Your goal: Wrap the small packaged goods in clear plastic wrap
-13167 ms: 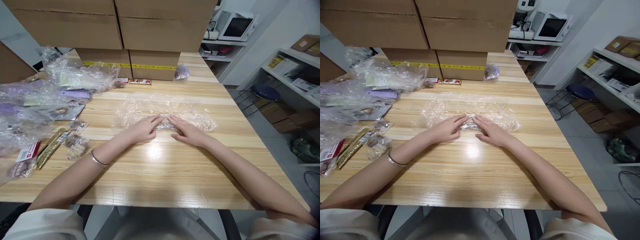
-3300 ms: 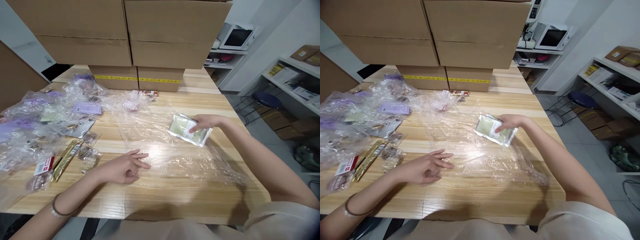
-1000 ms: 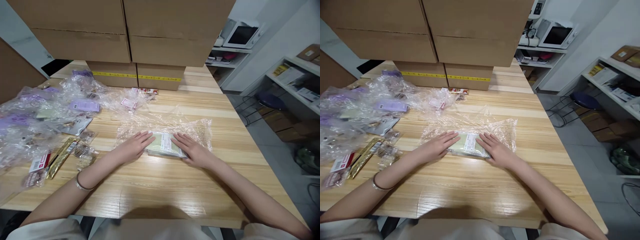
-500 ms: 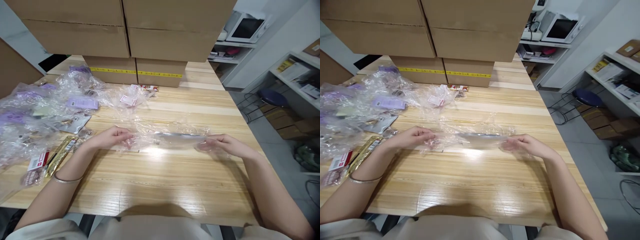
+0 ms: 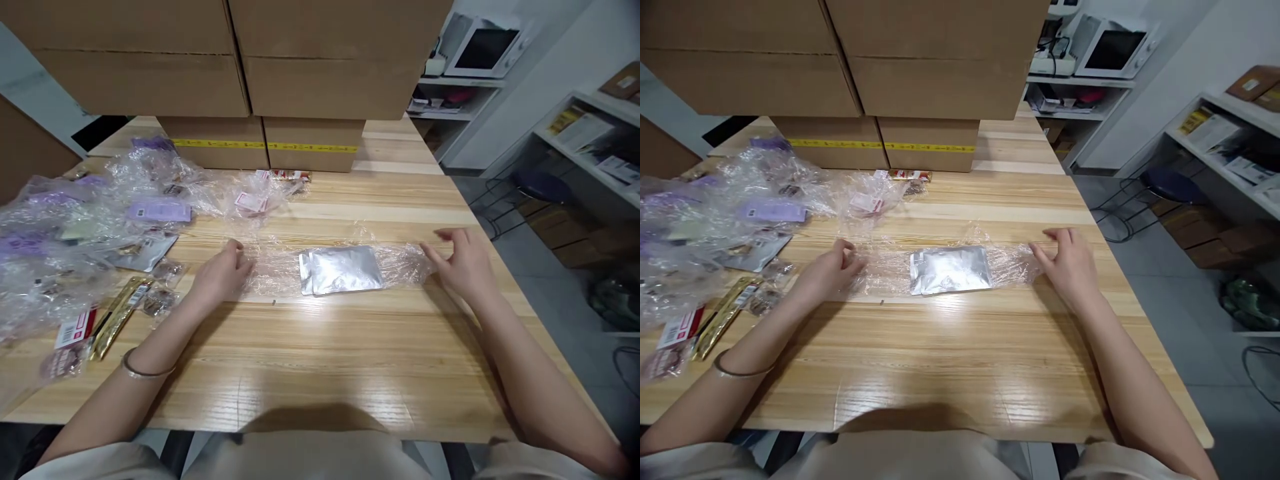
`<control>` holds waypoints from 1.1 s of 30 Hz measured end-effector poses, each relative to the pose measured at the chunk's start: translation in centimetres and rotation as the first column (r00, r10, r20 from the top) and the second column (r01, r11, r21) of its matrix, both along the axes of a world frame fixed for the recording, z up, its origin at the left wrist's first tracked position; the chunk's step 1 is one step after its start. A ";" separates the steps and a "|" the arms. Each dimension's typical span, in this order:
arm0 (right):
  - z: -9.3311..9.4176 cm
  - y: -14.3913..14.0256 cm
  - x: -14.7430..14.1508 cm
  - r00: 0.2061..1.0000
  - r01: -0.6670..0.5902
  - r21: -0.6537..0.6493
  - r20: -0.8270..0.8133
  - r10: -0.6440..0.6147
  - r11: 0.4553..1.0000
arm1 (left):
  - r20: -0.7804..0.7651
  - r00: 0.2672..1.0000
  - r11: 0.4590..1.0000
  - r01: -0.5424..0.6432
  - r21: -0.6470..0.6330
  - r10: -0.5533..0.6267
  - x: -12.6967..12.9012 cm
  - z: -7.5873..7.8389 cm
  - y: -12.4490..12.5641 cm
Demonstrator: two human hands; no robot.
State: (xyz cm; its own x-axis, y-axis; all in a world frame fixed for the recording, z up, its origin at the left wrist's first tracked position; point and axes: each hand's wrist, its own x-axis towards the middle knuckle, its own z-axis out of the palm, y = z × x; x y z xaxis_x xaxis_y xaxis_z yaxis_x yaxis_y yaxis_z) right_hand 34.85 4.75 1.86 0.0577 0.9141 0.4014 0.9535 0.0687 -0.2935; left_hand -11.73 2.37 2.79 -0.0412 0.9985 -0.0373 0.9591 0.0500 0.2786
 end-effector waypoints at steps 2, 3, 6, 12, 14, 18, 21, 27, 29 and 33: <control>1.4 -1.2 -1.0 0.993 -0.006 0.105 0.122 -0.007 0.994 | -0.122 0.992 0.946 0.030 0.324 0.010 1.8 0.5 -1.2; 2.2 -1.9 -1.8 0.987 0.009 0.033 0.161 -0.015 0.999 | -0.152 0.987 0.886 0.118 0.448 -0.055 3.0 0.6 -1.8; 3.7 -4.4 -4.0 0.969 0.066 -0.516 0.239 0.069 0.854 | -0.187 0.863 0.707 0.494 0.507 -0.469 7.9 0.0 -3.3; 0.4 -4.3 -4.4 0.945 -0.129 -0.568 0.178 0.275 0.813 | -0.058 0.744 0.722 0.662 0.201 -0.666 14.3 -3.7 -3.3; -1.5 -3.0 -4.1 0.958 -0.262 -0.474 -0.025 0.284 0.841 | -0.018 0.760 0.747 0.643 0.168 -0.650 14.3 -4.5 -2.9; -3.3 -1.7 -6.0 0.836 -0.310 -0.287 -0.536 0.117 0.906 | 0.005 0.755 0.744 0.646 0.171 -0.656 13.7 -4.8 -2.6; -3.3 -2.2 -8.7 0.728 -0.331 -0.143 -0.668 0.156 0.933 | 0.007 0.761 0.751 0.639 0.166 -0.649 13.8 -4.6 -2.7; -4.2 -2.6 -11.9 0.769 -0.639 -0.160 -0.145 0.623 0.752 | 0.004 0.735 0.730 0.673 0.123 -0.678 13.3 -3.8 -2.2; -4.5 -2.6 -11.9 0.737 -0.665 -0.222 -0.038 0.675 0.713 | 0.006 0.715 0.712 0.695 0.102 -0.699 12.1 -3.3 -2.1; -4.4 -2.8 -11.5 0.730 -0.650 -0.273 0.039 0.683 0.709 | -0.130 0.783 0.791 0.611 -0.024 -0.609 7.6 -1.8 -2.6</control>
